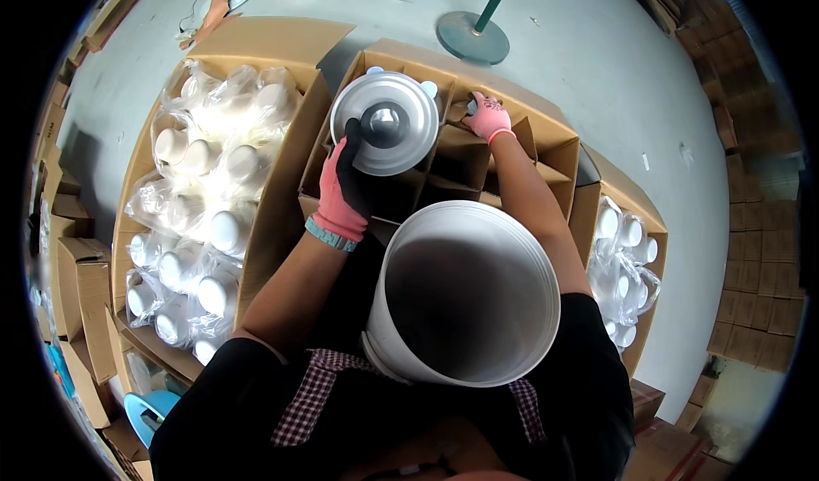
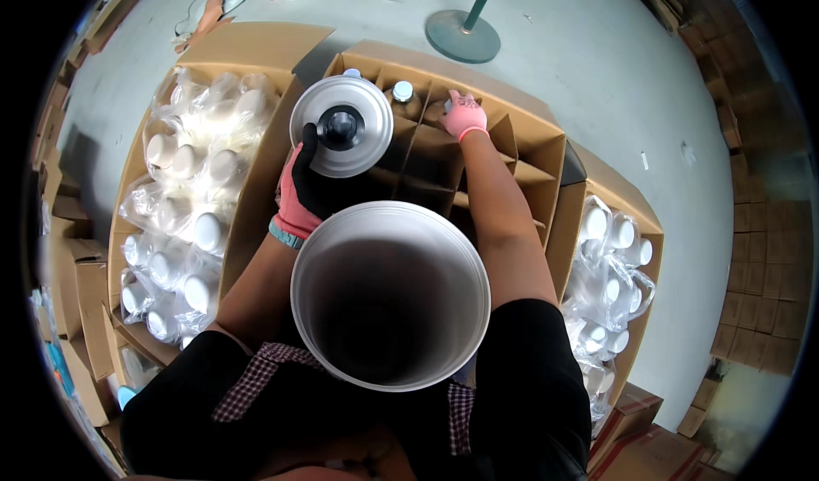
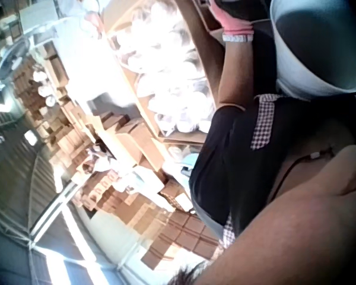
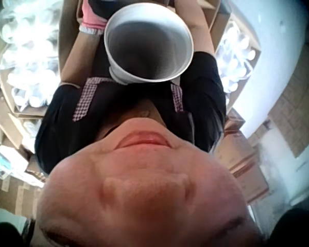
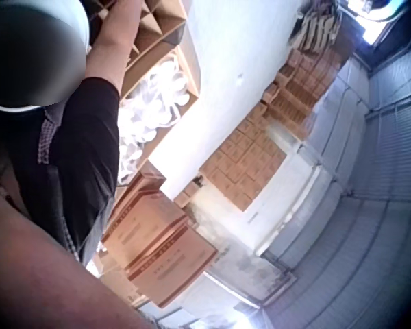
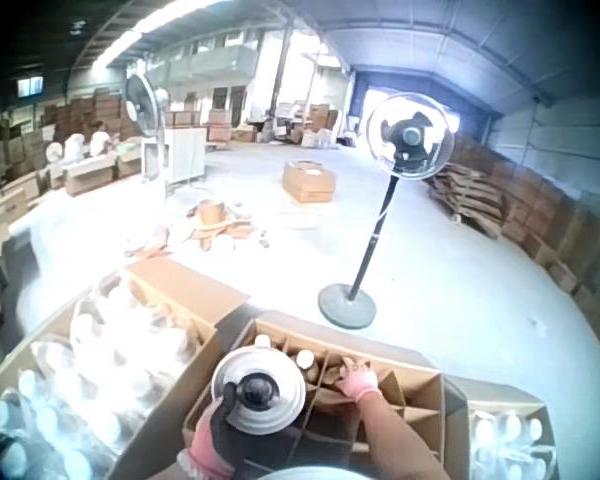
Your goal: The person assembles multiple vacuum flasks by inserting glass liners into plastic outer casings, attaching caps, and then placing the finished flasks into a plastic bag.
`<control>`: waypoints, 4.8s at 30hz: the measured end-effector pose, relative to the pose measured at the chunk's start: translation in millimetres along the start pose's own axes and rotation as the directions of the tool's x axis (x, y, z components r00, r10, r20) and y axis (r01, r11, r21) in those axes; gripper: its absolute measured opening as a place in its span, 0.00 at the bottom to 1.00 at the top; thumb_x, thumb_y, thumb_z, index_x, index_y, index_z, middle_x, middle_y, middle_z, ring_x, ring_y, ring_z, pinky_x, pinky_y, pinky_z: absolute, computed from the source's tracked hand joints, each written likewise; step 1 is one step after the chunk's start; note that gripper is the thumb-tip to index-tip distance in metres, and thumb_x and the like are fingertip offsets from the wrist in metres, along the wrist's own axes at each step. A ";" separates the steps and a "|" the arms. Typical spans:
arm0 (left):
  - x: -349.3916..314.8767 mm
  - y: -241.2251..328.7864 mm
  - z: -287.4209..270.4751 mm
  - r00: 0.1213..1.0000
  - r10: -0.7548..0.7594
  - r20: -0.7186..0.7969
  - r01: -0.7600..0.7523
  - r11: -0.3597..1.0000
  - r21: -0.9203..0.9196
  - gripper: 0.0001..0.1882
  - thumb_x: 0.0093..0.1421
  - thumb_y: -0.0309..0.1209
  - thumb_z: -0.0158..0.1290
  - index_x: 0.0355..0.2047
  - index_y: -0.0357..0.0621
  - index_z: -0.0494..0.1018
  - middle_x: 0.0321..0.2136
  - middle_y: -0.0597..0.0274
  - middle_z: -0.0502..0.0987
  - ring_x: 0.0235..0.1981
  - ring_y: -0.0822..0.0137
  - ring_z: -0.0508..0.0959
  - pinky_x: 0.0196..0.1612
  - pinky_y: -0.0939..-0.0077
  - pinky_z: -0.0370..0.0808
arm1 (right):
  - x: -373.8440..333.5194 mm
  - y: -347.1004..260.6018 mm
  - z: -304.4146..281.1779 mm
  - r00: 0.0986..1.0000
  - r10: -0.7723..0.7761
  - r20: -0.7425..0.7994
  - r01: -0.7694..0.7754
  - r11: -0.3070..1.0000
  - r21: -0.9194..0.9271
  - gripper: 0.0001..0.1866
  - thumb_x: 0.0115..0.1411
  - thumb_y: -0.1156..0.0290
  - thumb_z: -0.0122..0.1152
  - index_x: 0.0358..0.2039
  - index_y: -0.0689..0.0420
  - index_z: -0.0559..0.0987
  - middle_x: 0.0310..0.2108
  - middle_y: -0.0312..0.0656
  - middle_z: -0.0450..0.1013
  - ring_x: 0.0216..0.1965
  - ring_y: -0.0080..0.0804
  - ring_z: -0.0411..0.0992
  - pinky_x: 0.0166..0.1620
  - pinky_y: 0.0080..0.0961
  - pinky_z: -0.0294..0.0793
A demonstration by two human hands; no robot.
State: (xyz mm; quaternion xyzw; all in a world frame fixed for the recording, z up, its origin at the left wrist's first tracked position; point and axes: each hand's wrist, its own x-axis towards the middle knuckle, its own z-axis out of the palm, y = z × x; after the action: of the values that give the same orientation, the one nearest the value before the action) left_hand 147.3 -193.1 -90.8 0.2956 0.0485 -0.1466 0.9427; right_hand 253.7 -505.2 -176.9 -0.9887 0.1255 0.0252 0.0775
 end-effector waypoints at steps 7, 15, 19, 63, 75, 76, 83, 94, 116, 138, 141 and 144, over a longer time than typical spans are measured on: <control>-6.7 5.0 29.8 0.933 -0.309 0.183 0.348 0.906 -0.243 0.29 0.67 0.46 0.48 0.62 0.42 0.62 0.55 0.48 0.72 0.57 0.49 0.72 0.60 0.48 0.69 | -2.8 -25.4 -95.7 0.998 -0.053 -0.016 0.051 0.994 -0.096 0.33 0.51 0.51 0.64 0.57 0.50 0.73 0.52 0.45 0.75 0.54 0.41 0.73 0.57 0.35 0.71; -14.8 21.3 82.8 0.895 -0.026 0.444 0.118 0.976 -0.181 0.29 0.70 0.46 0.39 0.65 0.45 0.59 0.63 0.55 0.64 0.60 0.55 0.67 0.61 0.51 0.65 | -233.8 -65.6 -331.9 0.541 0.102 -0.835 0.567 0.688 0.452 0.17 0.45 0.72 0.73 0.35 0.61 0.78 0.31 0.40 0.76 0.32 0.27 0.74 0.40 0.24 0.74; -17.9 113.5 141.6 0.565 0.326 0.758 -0.133 0.943 -0.307 0.33 0.69 0.51 0.36 0.68 0.47 0.55 0.65 0.58 0.61 0.58 0.55 0.67 0.63 0.53 0.61 | -309.7 -85.9 -303.3 0.788 -0.052 -0.613 0.610 0.198 0.767 0.34 0.47 0.80 0.66 0.57 0.59 0.66 0.47 0.42 0.72 0.45 0.27 0.72 0.51 0.26 0.71; -84.5 83.0 131.9 0.538 -0.025 0.843 -0.718 0.510 0.473 0.26 0.51 0.33 0.60 0.50 0.36 0.70 0.52 0.54 0.68 0.57 0.59 0.67 0.61 0.68 0.61 | -299.0 -57.0 -217.9 0.840 -0.278 -0.465 0.465 -0.071 0.882 0.24 0.50 0.77 0.58 0.50 0.64 0.77 0.52 0.42 0.71 0.52 0.29 0.69 0.57 0.26 0.68; -102.3 79.3 114.1 0.562 -0.021 0.827 -0.779 0.325 0.537 0.28 0.46 0.41 0.63 0.44 0.35 0.74 0.48 0.48 0.72 0.52 0.52 0.70 0.59 0.61 0.64 | -272.6 -59.6 -176.2 0.672 -0.260 -0.693 0.676 -0.167 0.718 0.29 0.60 0.49 0.59 0.46 0.65 0.77 0.45 0.51 0.74 0.54 0.43 0.68 0.60 0.38 0.64; -124.8 75.1 132.5 0.510 0.001 0.860 -0.854 0.117 0.506 0.31 0.44 0.40 0.62 0.48 0.38 0.73 0.49 0.50 0.71 0.53 0.50 0.69 0.61 0.55 0.61 | -263.1 -62.0 -162.5 0.768 -0.221 -0.601 0.555 -0.239 0.797 0.28 0.64 0.49 0.54 0.45 0.66 0.78 0.47 0.50 0.74 0.53 0.41 0.69 0.60 0.35 0.64; -102.3 80.6 103.6 0.612 -0.075 0.787 -0.743 0.287 0.605 0.32 0.58 0.37 0.47 0.63 0.38 0.62 0.58 0.46 0.68 0.59 0.45 0.68 0.65 0.48 0.55 | -329.7 -79.7 -226.2 0.756 -0.260 -0.601 0.633 0.055 0.772 0.24 0.64 0.52 0.54 0.47 0.60 0.79 0.50 0.48 0.74 0.52 0.43 0.73 0.58 0.40 0.70; -89.5 58.6 73.6 0.555 0.082 0.827 -0.799 0.327 0.504 0.23 0.71 0.36 0.39 0.59 0.33 0.66 0.56 0.45 0.73 0.58 0.56 0.72 0.62 0.67 0.66 | -347.7 -108.1 -224.8 0.676 0.057 -0.734 0.626 0.481 0.614 0.28 0.54 0.71 0.61 0.57 0.62 0.72 0.53 0.53 0.71 0.55 0.50 0.70 0.59 0.33 0.67; -176.6 61.9 35.6 0.893 -0.277 0.354 0.000 0.787 0.617 0.34 0.63 0.31 0.55 0.67 0.38 0.56 0.60 0.53 0.69 0.59 0.62 0.71 0.62 0.68 0.66 | -410.0 -135.0 -369.0 0.444 -0.895 -0.028 0.863 0.420 0.282 0.44 0.47 0.50 0.68 0.63 0.57 0.67 0.63 0.55 0.59 0.62 0.59 0.58 0.65 0.48 0.55; -212.4 93.2 61.4 0.259 -0.778 0.573 -0.004 0.593 0.806 0.45 0.52 0.28 0.62 0.69 0.44 0.55 0.56 0.58 0.74 0.54 0.66 0.74 0.58 0.71 0.70 | -471.7 -93.6 -342.3 0.558 -0.829 -0.042 0.813 0.536 0.226 0.48 0.38 0.48 0.79 0.58 0.58 0.70 0.62 0.56 0.59 0.65 0.65 0.55 0.65 0.60 0.52; -188.7 80.3 40.9 0.270 -0.716 0.645 -0.070 0.653 0.754 0.36 0.52 0.27 0.60 0.63 0.43 0.66 0.45 0.60 0.79 0.41 0.70 0.79 0.40 0.76 0.76 | -463.4 -98.5 -328.9 0.411 -0.912 0.018 0.903 0.409 0.130 0.56 0.32 0.45 0.80 0.60 0.56 0.67 0.62 0.58 0.58 0.64 0.69 0.55 0.64 0.63 0.50; -249.8 37.1 64.4 0.603 -0.532 0.594 -0.425 0.416 0.804 0.40 0.51 0.32 0.62 0.64 0.38 0.62 0.50 0.47 0.77 0.53 0.60 0.75 0.58 0.66 0.70 | -470.6 -36.3 -265.1 0.961 -0.222 -0.163 0.255 0.497 0.830 0.38 0.47 0.52 0.70 0.56 0.58 0.71 0.56 0.47 0.64 0.59 0.42 0.62 0.63 0.38 0.59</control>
State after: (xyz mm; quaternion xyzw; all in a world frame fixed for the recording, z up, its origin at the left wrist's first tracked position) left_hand -78.9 -139.0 26.7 0.6526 -0.4519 -0.2976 0.5304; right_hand -184.3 -397.7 122.7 -0.8355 -0.0143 -0.0662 0.5453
